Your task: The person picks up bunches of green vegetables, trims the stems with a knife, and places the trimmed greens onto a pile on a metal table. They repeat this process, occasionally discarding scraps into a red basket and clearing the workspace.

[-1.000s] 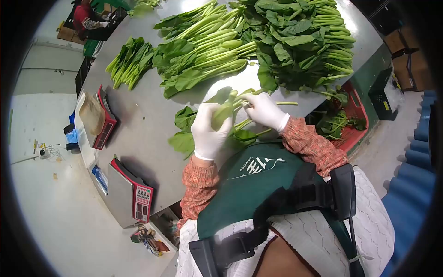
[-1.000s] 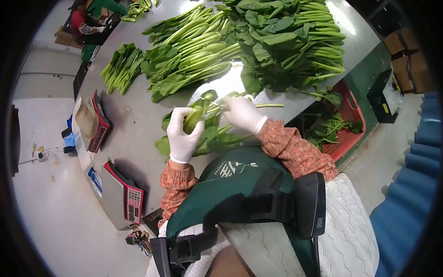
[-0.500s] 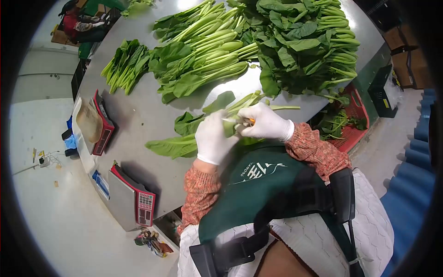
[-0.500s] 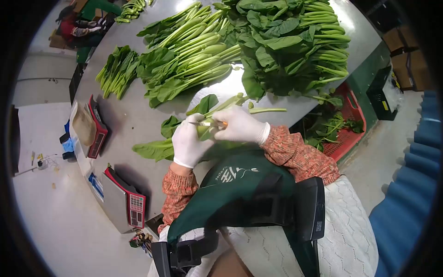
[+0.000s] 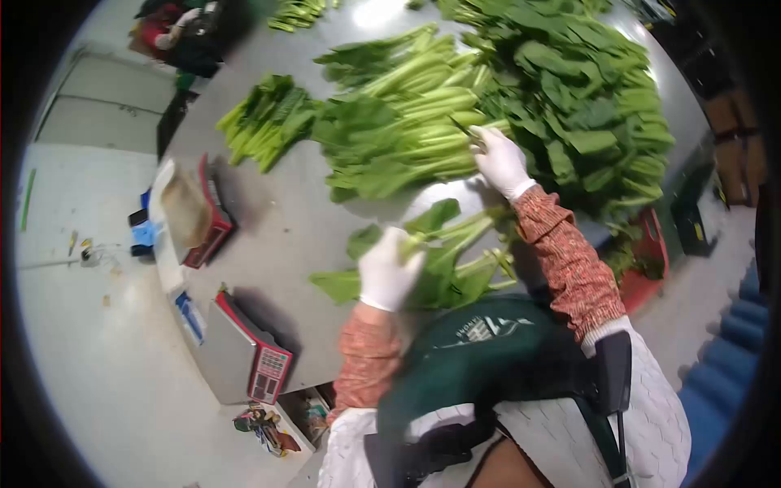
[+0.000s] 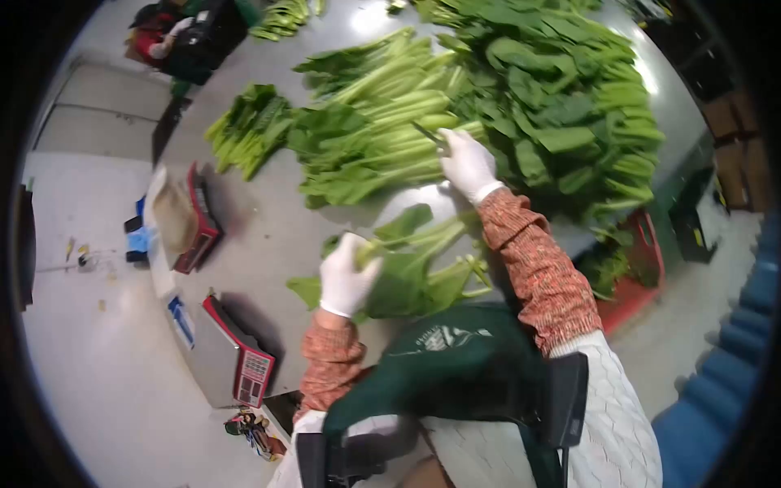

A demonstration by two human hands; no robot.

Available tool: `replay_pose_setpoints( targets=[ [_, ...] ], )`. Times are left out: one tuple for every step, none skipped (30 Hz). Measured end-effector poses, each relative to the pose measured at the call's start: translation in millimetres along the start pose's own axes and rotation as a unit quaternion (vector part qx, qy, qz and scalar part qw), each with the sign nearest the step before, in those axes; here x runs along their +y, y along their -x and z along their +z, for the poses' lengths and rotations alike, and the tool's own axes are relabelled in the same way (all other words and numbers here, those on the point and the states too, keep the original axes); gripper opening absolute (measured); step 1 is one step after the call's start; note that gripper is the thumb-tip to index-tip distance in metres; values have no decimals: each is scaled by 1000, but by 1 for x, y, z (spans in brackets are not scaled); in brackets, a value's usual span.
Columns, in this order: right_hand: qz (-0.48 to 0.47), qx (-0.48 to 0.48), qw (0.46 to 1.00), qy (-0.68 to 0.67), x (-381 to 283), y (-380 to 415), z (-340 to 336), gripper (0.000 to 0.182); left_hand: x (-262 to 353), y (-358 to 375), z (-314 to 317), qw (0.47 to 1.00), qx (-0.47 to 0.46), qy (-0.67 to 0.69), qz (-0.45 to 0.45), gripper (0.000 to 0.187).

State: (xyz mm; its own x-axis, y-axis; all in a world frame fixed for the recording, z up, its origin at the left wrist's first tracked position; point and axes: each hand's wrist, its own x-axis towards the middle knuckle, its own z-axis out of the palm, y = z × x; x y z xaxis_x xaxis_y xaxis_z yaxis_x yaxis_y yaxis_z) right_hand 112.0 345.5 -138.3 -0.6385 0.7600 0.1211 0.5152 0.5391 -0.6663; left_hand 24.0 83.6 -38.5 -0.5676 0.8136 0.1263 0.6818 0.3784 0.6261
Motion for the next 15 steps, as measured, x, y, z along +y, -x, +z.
replay_pose_setpoints(
  targets=[
    [9,-14,999,33,3,-10,8,42,3,1,1,1000,6,0,-4,21],
    [-3,-18,998,65,14,-17,24,43,0,3,4,1000,6,-9,-4,22],
    [-31,-36,995,86,14,-19,28,43,-4,4,4,1000,5,-16,-4,22],
    [-38,-41,993,107,10,-17,27,32,-4,4,-2,1000,15,-6,-4,22],
    [-22,-88,989,118,6,-12,21,19,-4,5,-5,1000,21,11,-4,23],
    [-53,-76,990,105,7,-5,19,15,-11,7,-4,999,48,-7,9,23],
    [-61,-92,990,87,6,2,14,17,-14,8,-6,998,60,-4,7,22],
    [-51,-89,994,43,4,10,11,18,-16,9,-7,998,69,0,6,22],
    [-40,-87,995,-1,-4,17,4,20,-17,11,-8,997,77,4,4,22],
    [-15,-114,989,-89,-6,22,0,20,-16,12,-8,997,78,6,-1,22],
    [-116,-60,985,-108,6,24,8,19,-14,14,-8,997,76,5,-7,22],
    [-19,-129,965,-226,-16,29,-14,21,-12,15,-8,997,73,4,-11,22],
    [81,-192,918,-337,-42,35,-35,24,-9,17,-6,998,67,4,-15,22],
    [85,-196,903,-374,-41,37,-35,28,-6,17,-4,996,83,5,-10,24],
    [80,-183,891,-407,-45,40,-38,31,-2,18,-4,996,93,1,-3,24]
  ],
)
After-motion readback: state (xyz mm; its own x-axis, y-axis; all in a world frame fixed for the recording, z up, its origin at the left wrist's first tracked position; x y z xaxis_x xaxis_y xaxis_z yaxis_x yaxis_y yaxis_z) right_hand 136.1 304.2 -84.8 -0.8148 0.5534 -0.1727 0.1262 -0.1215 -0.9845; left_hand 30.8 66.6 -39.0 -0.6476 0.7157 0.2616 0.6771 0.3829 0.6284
